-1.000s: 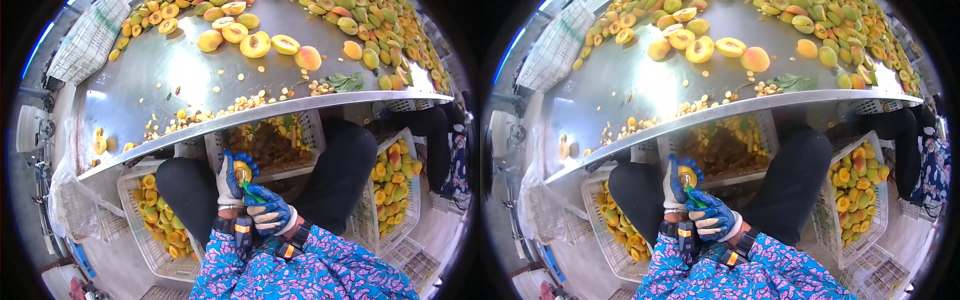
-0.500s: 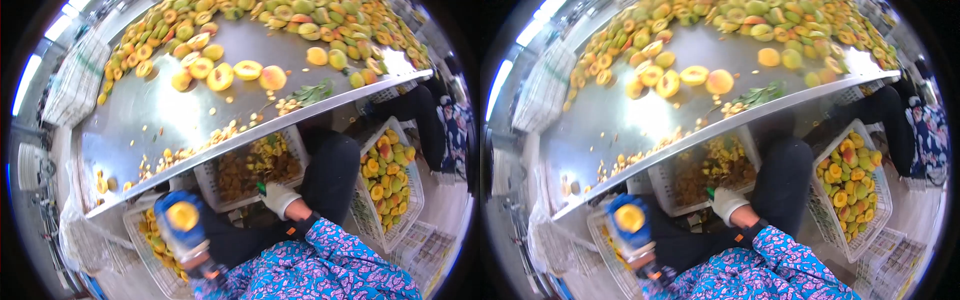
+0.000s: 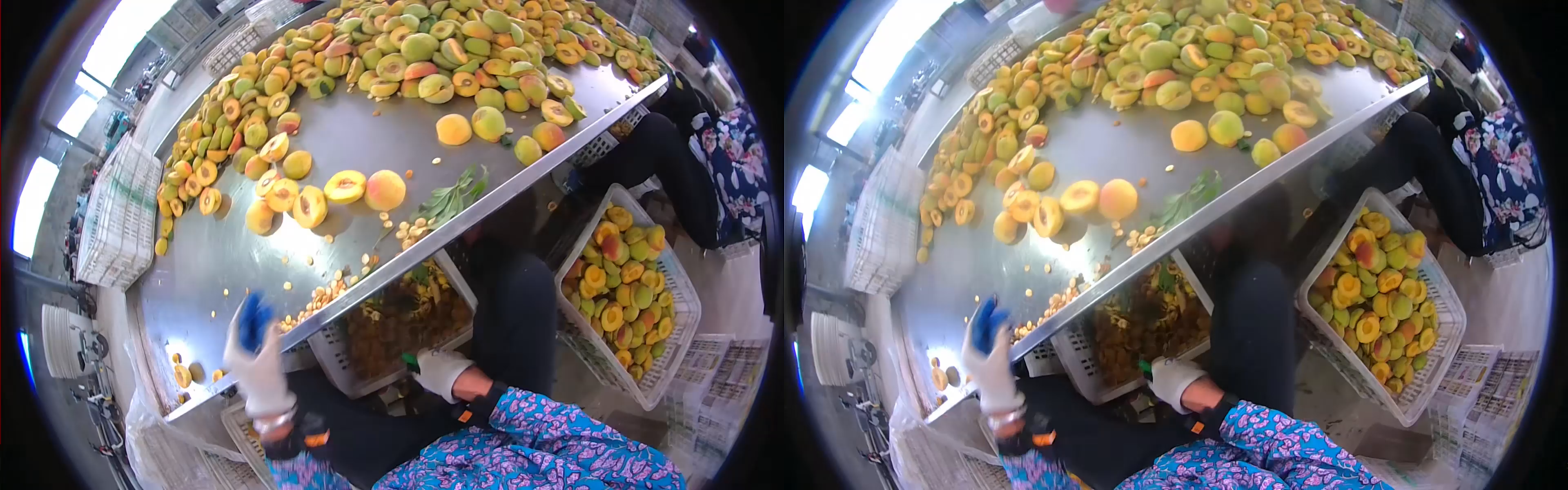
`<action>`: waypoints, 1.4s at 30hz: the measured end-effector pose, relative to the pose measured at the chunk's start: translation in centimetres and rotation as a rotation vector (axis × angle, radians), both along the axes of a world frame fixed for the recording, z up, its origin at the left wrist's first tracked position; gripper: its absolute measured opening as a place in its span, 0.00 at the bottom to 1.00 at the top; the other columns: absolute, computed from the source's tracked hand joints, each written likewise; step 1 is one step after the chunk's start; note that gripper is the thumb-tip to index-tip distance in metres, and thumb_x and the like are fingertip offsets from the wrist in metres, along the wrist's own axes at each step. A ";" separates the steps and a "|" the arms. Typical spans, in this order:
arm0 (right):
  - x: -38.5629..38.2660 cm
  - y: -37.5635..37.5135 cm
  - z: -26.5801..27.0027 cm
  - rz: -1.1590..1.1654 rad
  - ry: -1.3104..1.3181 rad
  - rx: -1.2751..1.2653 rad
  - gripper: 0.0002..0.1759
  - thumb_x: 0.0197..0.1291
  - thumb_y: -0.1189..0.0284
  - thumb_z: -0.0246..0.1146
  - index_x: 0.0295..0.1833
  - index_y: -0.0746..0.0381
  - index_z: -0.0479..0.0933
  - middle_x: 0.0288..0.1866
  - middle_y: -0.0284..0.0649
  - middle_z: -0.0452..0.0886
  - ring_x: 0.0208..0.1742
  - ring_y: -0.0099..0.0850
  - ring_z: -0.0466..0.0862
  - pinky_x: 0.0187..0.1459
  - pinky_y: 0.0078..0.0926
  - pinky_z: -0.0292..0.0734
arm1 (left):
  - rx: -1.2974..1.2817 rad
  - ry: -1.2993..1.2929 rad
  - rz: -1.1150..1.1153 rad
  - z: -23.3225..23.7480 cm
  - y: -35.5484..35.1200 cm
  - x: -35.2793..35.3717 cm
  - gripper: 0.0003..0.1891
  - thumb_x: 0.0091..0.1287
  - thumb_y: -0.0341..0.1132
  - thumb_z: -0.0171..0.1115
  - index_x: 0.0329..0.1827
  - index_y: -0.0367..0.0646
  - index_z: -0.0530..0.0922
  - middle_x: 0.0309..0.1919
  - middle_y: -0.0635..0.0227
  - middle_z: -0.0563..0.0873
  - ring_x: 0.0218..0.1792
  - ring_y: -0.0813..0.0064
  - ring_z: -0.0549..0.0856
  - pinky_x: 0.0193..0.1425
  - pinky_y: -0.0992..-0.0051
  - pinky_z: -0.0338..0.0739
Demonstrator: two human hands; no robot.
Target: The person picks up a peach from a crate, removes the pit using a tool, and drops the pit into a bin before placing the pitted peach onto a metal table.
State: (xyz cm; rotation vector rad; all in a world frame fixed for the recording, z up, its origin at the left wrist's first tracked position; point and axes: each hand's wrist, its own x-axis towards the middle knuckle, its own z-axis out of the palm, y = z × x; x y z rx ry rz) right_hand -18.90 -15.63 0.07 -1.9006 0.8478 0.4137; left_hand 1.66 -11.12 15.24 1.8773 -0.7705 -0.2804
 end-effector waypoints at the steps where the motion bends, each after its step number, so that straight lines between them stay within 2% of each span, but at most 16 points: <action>1: 0.0 0.1 -0.5 -0.008 -0.013 -0.013 0.19 0.60 0.60 0.53 0.43 0.66 0.76 0.41 0.54 0.81 0.44 0.49 0.82 0.43 0.45 0.75 | 0.218 -0.130 -0.235 -0.1 -5.5 -1.6 0.22 0.55 0.24 0.62 0.56 0.38 0.75 0.48 0.57 0.82 0.47 0.70 0.82 0.54 0.70 0.75; 3: 0.3 1.6 -2.0 -0.015 -0.036 -0.035 0.19 0.60 0.60 0.53 0.44 0.66 0.74 0.41 0.54 0.81 0.43 0.50 0.82 0.44 0.45 0.75 | 0.345 -0.460 -0.423 -1.7 -11.9 -2.5 0.26 0.53 0.34 0.67 0.57 0.44 0.74 0.51 0.59 0.81 0.51 0.65 0.80 0.55 0.64 0.73; 5: 0.2 1.6 -2.4 -0.027 -0.064 -0.028 0.19 0.61 0.58 0.53 0.44 0.65 0.73 0.41 0.54 0.81 0.43 0.50 0.82 0.44 0.46 0.74 | 0.407 -0.835 -0.490 -3.0 -16.5 -3.3 0.27 0.51 0.37 0.68 0.57 0.43 0.74 0.47 0.59 0.81 0.48 0.59 0.80 0.55 0.66 0.73; 7: 0.3 1.2 -1.7 -0.036 -0.068 -0.003 0.20 0.61 0.57 0.53 0.43 0.64 0.73 0.40 0.54 0.81 0.43 0.50 0.82 0.43 0.46 0.74 | 0.698 -0.999 -0.532 -4.1 -19.2 -3.5 0.30 0.51 0.45 0.67 0.58 0.49 0.72 0.53 0.64 0.78 0.55 0.63 0.75 0.57 0.59 0.67; 11: 0.1 0.6 -1.0 -0.013 -0.135 -0.026 0.20 0.61 0.56 0.55 0.42 0.65 0.72 0.38 0.53 0.81 0.41 0.50 0.81 0.41 0.46 0.75 | 0.851 -1.039 -0.594 -4.3 -20.1 -2.0 0.30 0.49 0.46 0.70 0.57 0.51 0.73 0.47 0.63 0.80 0.52 0.63 0.76 0.54 0.59 0.68; 12: 0.1 0.9 -1.2 -0.010 -0.142 -0.029 0.20 0.61 0.56 0.55 0.42 0.65 0.72 0.38 0.53 0.81 0.40 0.50 0.81 0.41 0.46 0.75 | 0.837 -0.970 -0.596 -3.9 -19.7 -1.8 0.30 0.48 0.45 0.71 0.56 0.48 0.74 0.46 0.61 0.81 0.53 0.61 0.76 0.55 0.60 0.68; 15: 0.1 0.8 -1.6 -0.037 -0.159 -0.039 0.20 0.60 0.57 0.56 0.42 0.64 0.72 0.36 0.54 0.81 0.39 0.51 0.81 0.40 0.47 0.75 | 0.489 -0.612 -0.520 -3.6 -16.5 0.0 0.30 0.49 0.43 0.71 0.56 0.44 0.74 0.48 0.59 0.81 0.52 0.62 0.78 0.58 0.65 0.68; 17: -0.1 0.9 -1.1 -0.095 -0.155 -0.013 0.19 0.59 0.57 0.57 0.41 0.64 0.72 0.35 0.54 0.81 0.38 0.51 0.81 0.39 0.48 0.74 | 0.144 0.011 -0.589 -2.8 -12.7 1.0 0.29 0.54 0.37 0.68 0.59 0.37 0.71 0.51 0.58 0.80 0.52 0.69 0.79 0.57 0.72 0.72; 19: 0.0 1.4 -1.9 -0.183 -0.177 -0.046 0.19 0.58 0.56 0.58 0.41 0.63 0.71 0.32 0.55 0.80 0.35 0.53 0.81 0.37 0.48 0.75 | -0.251 0.577 -0.553 -2.1 -7.8 0.7 0.32 0.57 0.35 0.66 0.64 0.36 0.65 0.56 0.54 0.76 0.55 0.61 0.77 0.57 0.68 0.74; 22: 0.3 1.4 -1.8 -0.262 -0.246 -0.079 0.19 0.58 0.58 0.60 0.41 0.64 0.71 0.31 0.56 0.79 0.34 0.54 0.80 0.36 0.48 0.75 | -0.655 1.134 -0.494 -3.1 -1.1 -1.0 0.36 0.61 0.37 0.63 0.70 0.38 0.55 0.63 0.49 0.67 0.63 0.51 0.70 0.63 0.54 0.70; 25: 0.2 1.4 -0.8 -0.456 -0.587 0.166 0.18 0.58 0.63 0.62 0.44 0.66 0.71 0.31 0.54 0.79 0.34 0.54 0.80 0.34 0.44 0.74 | -0.769 1.311 -0.202 -4.8 4.0 -2.6 0.35 0.65 0.49 0.55 0.69 0.39 0.57 0.63 0.50 0.69 0.62 0.52 0.70 0.65 0.52 0.66; 26: 0.4 1.4 0.4 -0.491 -0.605 0.307 0.17 0.58 0.65 0.63 0.46 0.66 0.71 0.32 0.53 0.79 0.35 0.53 0.80 0.35 0.41 0.73 | -0.812 1.362 -0.072 -5.2 5.1 -3.3 0.33 0.68 0.55 0.47 0.66 0.38 0.62 0.60 0.53 0.72 0.61 0.55 0.72 0.65 0.53 0.66; 27: 0.5 1.0 4.0 -0.484 -0.470 0.503 0.16 0.58 0.65 0.62 0.45 0.65 0.70 0.32 0.54 0.79 0.36 0.52 0.80 0.36 0.40 0.73 | -0.798 1.335 -0.042 -5.8 6.1 -3.9 0.32 0.69 0.56 0.46 0.65 0.38 0.64 0.58 0.54 0.74 0.59 0.56 0.73 0.64 0.53 0.67; 29: 1.1 2.3 5.8 -0.277 -0.600 0.208 0.17 0.59 0.64 0.62 0.46 0.64 0.69 0.31 0.54 0.79 0.34 0.52 0.80 0.34 0.41 0.72 | -0.770 1.286 -0.009 -7.3 7.5 -4.5 0.31 0.70 0.56 0.42 0.63 0.38 0.67 0.55 0.55 0.77 0.57 0.57 0.75 0.62 0.54 0.69; 33: 2.6 4.4 8.3 -0.014 -0.470 0.194 0.18 0.59 0.62 0.60 0.44 0.65 0.67 0.30 0.55 0.78 0.34 0.54 0.79 0.34 0.45 0.72 | -0.663 1.262 0.063 -8.9 8.7 -5.3 0.28 0.72 0.55 0.40 0.57 0.37 0.70 0.48 0.57 0.80 0.50 0.60 0.80 0.57 0.59 0.75; 42: 3.2 5.6 7.2 0.090 -0.368 0.062 0.20 0.60 0.58 0.59 0.43 0.66 0.68 0.31 0.56 0.78 0.35 0.53 0.80 0.36 0.45 0.73 | -0.541 1.128 0.096 -9.4 9.3 -5.5 0.29 0.71 0.55 0.44 0.51 0.33 0.73 0.40 0.56 0.82 0.43 0.64 0.83 0.49 0.65 0.80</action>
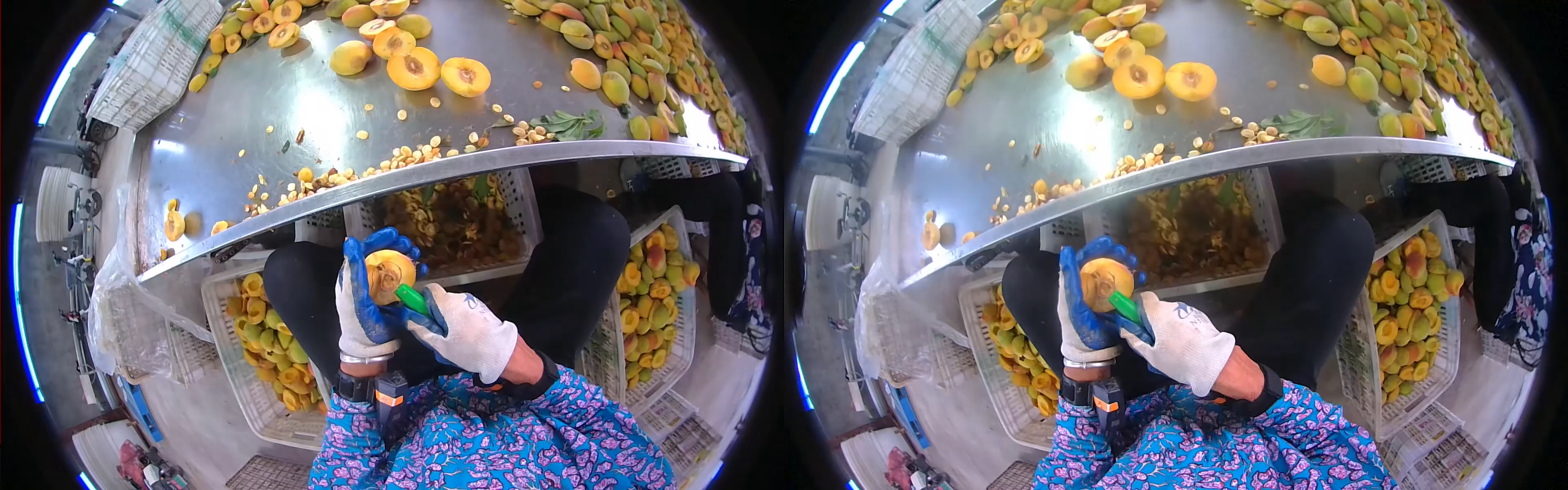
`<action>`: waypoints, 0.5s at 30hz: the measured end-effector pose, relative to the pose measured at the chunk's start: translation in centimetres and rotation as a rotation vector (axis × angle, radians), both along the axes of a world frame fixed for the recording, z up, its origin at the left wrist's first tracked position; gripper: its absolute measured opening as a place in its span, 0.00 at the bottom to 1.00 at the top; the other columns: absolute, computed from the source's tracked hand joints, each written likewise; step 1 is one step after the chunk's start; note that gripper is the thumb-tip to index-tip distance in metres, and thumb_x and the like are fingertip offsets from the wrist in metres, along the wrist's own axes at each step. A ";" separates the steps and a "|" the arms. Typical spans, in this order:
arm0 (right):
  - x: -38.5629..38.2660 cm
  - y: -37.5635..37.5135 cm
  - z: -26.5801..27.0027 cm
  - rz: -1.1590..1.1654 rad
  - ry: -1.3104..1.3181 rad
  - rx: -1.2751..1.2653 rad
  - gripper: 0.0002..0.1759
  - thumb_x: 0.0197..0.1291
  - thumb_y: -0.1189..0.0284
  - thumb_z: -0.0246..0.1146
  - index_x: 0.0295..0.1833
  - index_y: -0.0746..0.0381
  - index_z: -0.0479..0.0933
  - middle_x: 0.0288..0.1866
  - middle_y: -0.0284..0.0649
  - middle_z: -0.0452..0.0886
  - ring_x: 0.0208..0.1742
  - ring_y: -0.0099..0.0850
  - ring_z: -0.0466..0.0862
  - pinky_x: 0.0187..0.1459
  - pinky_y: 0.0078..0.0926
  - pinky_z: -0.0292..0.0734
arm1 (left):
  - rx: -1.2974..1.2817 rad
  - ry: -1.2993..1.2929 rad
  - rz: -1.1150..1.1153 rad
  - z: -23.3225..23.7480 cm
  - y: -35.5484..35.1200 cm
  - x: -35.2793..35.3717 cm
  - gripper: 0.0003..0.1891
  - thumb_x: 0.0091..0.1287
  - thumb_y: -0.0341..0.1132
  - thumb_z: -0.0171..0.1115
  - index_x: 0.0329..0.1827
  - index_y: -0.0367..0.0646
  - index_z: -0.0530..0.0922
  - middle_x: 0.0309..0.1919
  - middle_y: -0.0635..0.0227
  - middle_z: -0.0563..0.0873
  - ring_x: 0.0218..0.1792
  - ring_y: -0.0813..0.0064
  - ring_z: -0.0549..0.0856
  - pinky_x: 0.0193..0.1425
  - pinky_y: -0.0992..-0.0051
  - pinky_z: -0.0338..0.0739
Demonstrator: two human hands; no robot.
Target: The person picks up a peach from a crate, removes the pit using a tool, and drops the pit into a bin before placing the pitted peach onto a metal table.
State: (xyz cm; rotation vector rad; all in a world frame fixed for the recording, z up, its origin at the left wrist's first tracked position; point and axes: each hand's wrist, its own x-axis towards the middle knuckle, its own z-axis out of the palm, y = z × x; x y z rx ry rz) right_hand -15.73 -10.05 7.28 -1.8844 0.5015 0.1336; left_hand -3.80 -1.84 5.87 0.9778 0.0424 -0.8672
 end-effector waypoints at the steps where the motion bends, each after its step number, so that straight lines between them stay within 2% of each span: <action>1: 0.0 0.1 -0.1 0.015 0.001 -0.013 0.20 0.60 0.58 0.58 0.43 0.66 0.68 0.30 0.56 0.78 0.35 0.53 0.80 0.35 0.45 0.73 | 0.027 -0.029 0.000 0.0 0.0 0.1 0.28 0.70 0.55 0.45 0.50 0.33 0.74 0.39 0.57 0.82 0.41 0.65 0.83 0.48 0.66 0.80; 6: -0.1 0.5 -1.1 0.010 0.047 0.000 0.20 0.60 0.59 0.58 0.42 0.67 0.68 0.30 0.56 0.78 0.35 0.53 0.79 0.35 0.45 0.73 | 0.132 -0.088 0.006 -0.1 -0.4 -0.2 0.28 0.69 0.55 0.48 0.47 0.33 0.75 0.35 0.59 0.83 0.36 0.67 0.84 0.44 0.69 0.82; 9: -0.3 1.1 -2.7 -0.007 0.058 0.043 0.19 0.60 0.60 0.58 0.43 0.67 0.69 0.31 0.56 0.79 0.35 0.54 0.79 0.36 0.45 0.73 | 0.161 0.023 0.027 -0.4 -0.5 -0.4 0.26 0.69 0.53 0.51 0.44 0.33 0.76 0.33 0.59 0.83 0.34 0.68 0.84 0.40 0.70 0.82; 12: -0.5 1.4 -4.2 -0.017 0.015 0.105 0.18 0.60 0.62 0.58 0.45 0.66 0.69 0.33 0.56 0.79 0.35 0.54 0.79 0.36 0.44 0.74 | 0.236 -0.009 -0.010 -1.8 -0.1 -0.4 0.24 0.68 0.51 0.54 0.41 0.33 0.77 0.31 0.59 0.83 0.31 0.68 0.84 0.36 0.71 0.81; 15: -0.6 1.5 -5.1 0.002 -0.014 0.209 0.15 0.61 0.64 0.57 0.45 0.64 0.70 0.33 0.52 0.79 0.35 0.49 0.81 0.36 0.42 0.74 | 0.231 -0.110 -0.143 -2.5 0.7 -0.1 0.19 0.70 0.45 0.51 0.41 0.35 0.77 0.32 0.60 0.83 0.33 0.68 0.83 0.38 0.71 0.80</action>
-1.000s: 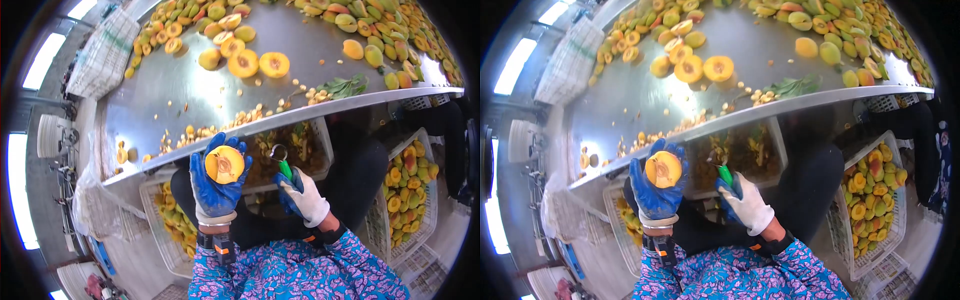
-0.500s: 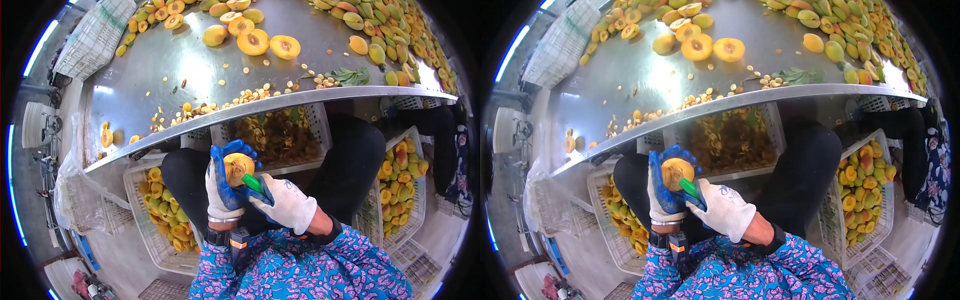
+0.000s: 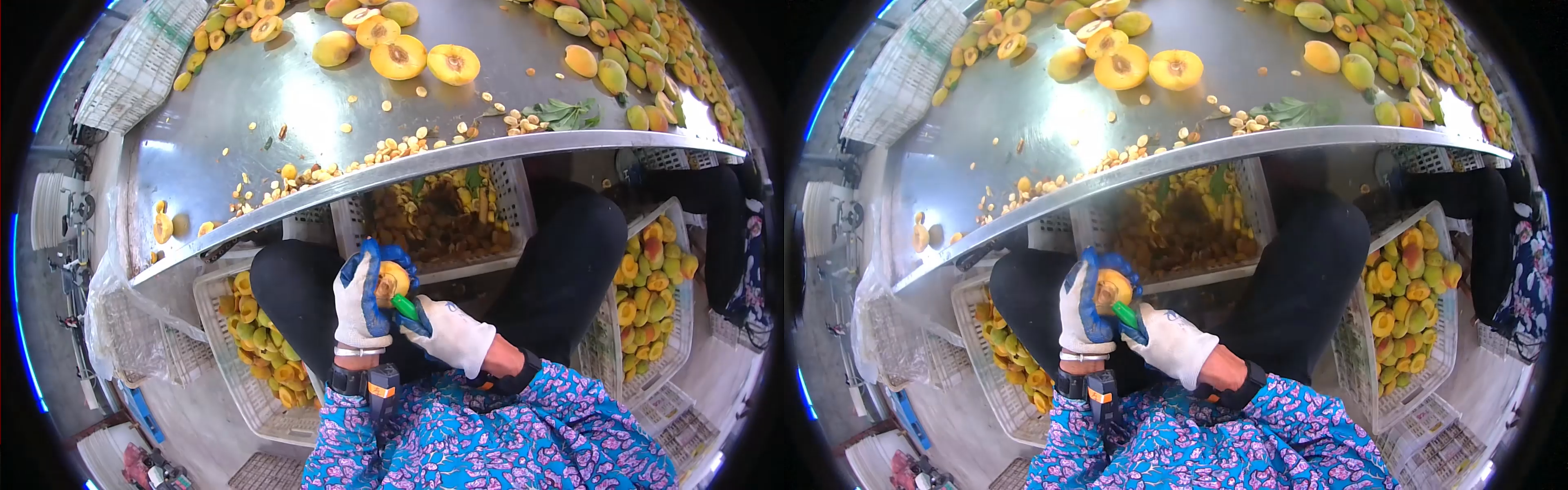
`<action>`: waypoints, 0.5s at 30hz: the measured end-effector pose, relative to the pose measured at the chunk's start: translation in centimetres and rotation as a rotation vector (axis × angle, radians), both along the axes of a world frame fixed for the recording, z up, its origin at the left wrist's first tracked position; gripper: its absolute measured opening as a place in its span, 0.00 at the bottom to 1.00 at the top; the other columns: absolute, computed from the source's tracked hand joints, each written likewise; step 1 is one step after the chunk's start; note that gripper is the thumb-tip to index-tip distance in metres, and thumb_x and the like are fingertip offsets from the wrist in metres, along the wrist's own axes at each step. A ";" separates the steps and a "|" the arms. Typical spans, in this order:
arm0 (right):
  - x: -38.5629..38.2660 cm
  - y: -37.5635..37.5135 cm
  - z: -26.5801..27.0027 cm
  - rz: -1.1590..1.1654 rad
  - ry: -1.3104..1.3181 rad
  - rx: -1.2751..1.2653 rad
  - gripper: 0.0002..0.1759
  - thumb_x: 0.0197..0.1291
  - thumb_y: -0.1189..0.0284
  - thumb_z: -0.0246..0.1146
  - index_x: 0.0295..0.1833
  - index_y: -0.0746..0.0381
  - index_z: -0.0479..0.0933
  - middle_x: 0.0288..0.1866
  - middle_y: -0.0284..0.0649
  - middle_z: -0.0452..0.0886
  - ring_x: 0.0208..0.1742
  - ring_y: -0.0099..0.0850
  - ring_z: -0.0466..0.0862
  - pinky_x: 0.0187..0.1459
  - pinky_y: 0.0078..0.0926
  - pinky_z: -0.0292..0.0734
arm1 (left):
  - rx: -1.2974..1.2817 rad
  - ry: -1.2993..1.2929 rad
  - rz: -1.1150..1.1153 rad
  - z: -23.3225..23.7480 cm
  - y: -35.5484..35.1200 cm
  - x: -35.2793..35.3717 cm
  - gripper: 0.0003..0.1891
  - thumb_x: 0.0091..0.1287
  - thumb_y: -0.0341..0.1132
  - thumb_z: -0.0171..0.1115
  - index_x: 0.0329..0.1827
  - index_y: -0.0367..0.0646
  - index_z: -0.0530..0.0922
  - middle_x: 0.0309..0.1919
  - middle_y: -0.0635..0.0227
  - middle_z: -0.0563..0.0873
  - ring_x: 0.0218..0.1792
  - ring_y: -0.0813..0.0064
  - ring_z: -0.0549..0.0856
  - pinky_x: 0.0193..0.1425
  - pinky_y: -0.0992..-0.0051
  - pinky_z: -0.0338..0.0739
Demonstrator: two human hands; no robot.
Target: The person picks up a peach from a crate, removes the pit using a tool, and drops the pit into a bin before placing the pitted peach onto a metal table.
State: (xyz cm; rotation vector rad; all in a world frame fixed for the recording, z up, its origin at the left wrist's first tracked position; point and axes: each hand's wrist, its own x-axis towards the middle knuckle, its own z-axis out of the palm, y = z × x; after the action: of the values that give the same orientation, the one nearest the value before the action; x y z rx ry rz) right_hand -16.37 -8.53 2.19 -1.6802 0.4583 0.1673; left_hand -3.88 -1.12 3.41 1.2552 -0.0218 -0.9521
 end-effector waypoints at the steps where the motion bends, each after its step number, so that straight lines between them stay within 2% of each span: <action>1: 0.0 -0.1 -0.2 0.010 -0.008 0.037 0.15 0.61 0.64 0.57 0.45 0.64 0.71 0.32 0.51 0.80 0.34 0.47 0.81 0.36 0.40 0.74 | 0.034 -0.066 -0.034 0.1 0.0 0.0 0.19 0.70 0.45 0.52 0.40 0.34 0.77 0.32 0.60 0.83 0.32 0.69 0.83 0.37 0.72 0.80; 3: -0.2 0.0 -1.6 -0.007 -0.075 0.239 0.13 0.62 0.64 0.57 0.44 0.63 0.72 0.29 0.44 0.79 0.31 0.39 0.80 0.34 0.36 0.74 | 0.100 -0.202 -0.100 0.3 -0.1 0.3 0.18 0.70 0.43 0.52 0.38 0.33 0.78 0.31 0.60 0.83 0.31 0.70 0.83 0.36 0.74 0.79; 4: -0.4 -0.1 -2.0 -0.016 -0.106 0.340 0.13 0.62 0.64 0.57 0.44 0.63 0.72 0.28 0.41 0.78 0.29 0.35 0.80 0.33 0.33 0.74 | 0.112 -0.148 -0.112 0.3 -0.2 0.5 0.18 0.69 0.42 0.54 0.37 0.32 0.79 0.30 0.61 0.83 0.29 0.71 0.83 0.35 0.75 0.79; 5: -0.7 -0.3 -2.0 -0.007 -0.013 0.583 0.14 0.64 0.61 0.56 0.42 0.62 0.74 0.23 0.33 0.73 0.20 0.24 0.74 0.24 0.24 0.71 | 0.123 -0.095 -0.124 0.3 -0.2 0.8 0.17 0.68 0.41 0.56 0.37 0.32 0.79 0.28 0.61 0.84 0.27 0.71 0.83 0.34 0.75 0.79; 6: -0.8 -0.9 -1.3 -0.005 0.094 0.785 0.15 0.65 0.60 0.56 0.42 0.62 0.74 0.21 0.31 0.72 0.18 0.22 0.72 0.21 0.22 0.68 | 0.132 -0.042 -0.137 0.2 -0.2 1.1 0.16 0.67 0.40 0.58 0.36 0.31 0.79 0.27 0.61 0.84 0.26 0.72 0.83 0.33 0.76 0.79; 8: -0.7 -2.3 0.9 0.001 0.313 1.184 0.16 0.65 0.58 0.55 0.41 0.61 0.74 0.19 0.29 0.69 0.14 0.19 0.69 0.15 0.18 0.63 | 0.052 0.056 -0.181 0.0 -0.1 1.5 0.19 0.68 0.44 0.56 0.37 0.31 0.79 0.29 0.61 0.85 0.28 0.70 0.84 0.34 0.75 0.80; 9: -0.5 -1.8 1.2 -0.044 0.316 1.194 0.19 0.67 0.56 0.53 0.41 0.63 0.74 0.16 0.27 0.66 0.11 0.18 0.65 0.11 0.16 0.58 | 0.005 0.096 -0.157 0.1 -0.2 1.5 0.20 0.68 0.46 0.55 0.37 0.32 0.79 0.30 0.60 0.85 0.28 0.70 0.84 0.35 0.75 0.80; 12: -0.8 -2.1 0.9 -0.045 0.248 1.639 0.20 0.68 0.57 0.52 0.40 0.64 0.74 0.15 0.26 0.64 0.10 0.18 0.63 0.11 0.15 0.57 | -0.037 0.115 -0.101 1.0 -0.1 1.0 0.23 0.69 0.49 0.51 0.37 0.32 0.79 0.31 0.57 0.84 0.32 0.67 0.84 0.37 0.73 0.80; 15: -0.8 -1.7 1.4 -0.067 0.282 1.559 0.21 0.68 0.56 0.51 0.40 0.65 0.74 0.14 0.26 0.62 0.08 0.18 0.61 0.09 0.15 0.55 | -0.066 0.053 -0.135 0.2 0.0 1.0 0.22 0.69 0.48 0.52 0.36 0.32 0.79 0.31 0.56 0.84 0.31 0.66 0.84 0.37 0.72 0.80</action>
State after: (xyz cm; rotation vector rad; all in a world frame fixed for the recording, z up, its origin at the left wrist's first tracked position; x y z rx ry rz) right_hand -17.13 -10.21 3.56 -0.1077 0.3933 0.5434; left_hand -2.92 -1.09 3.58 1.1781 -0.0969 -1.0921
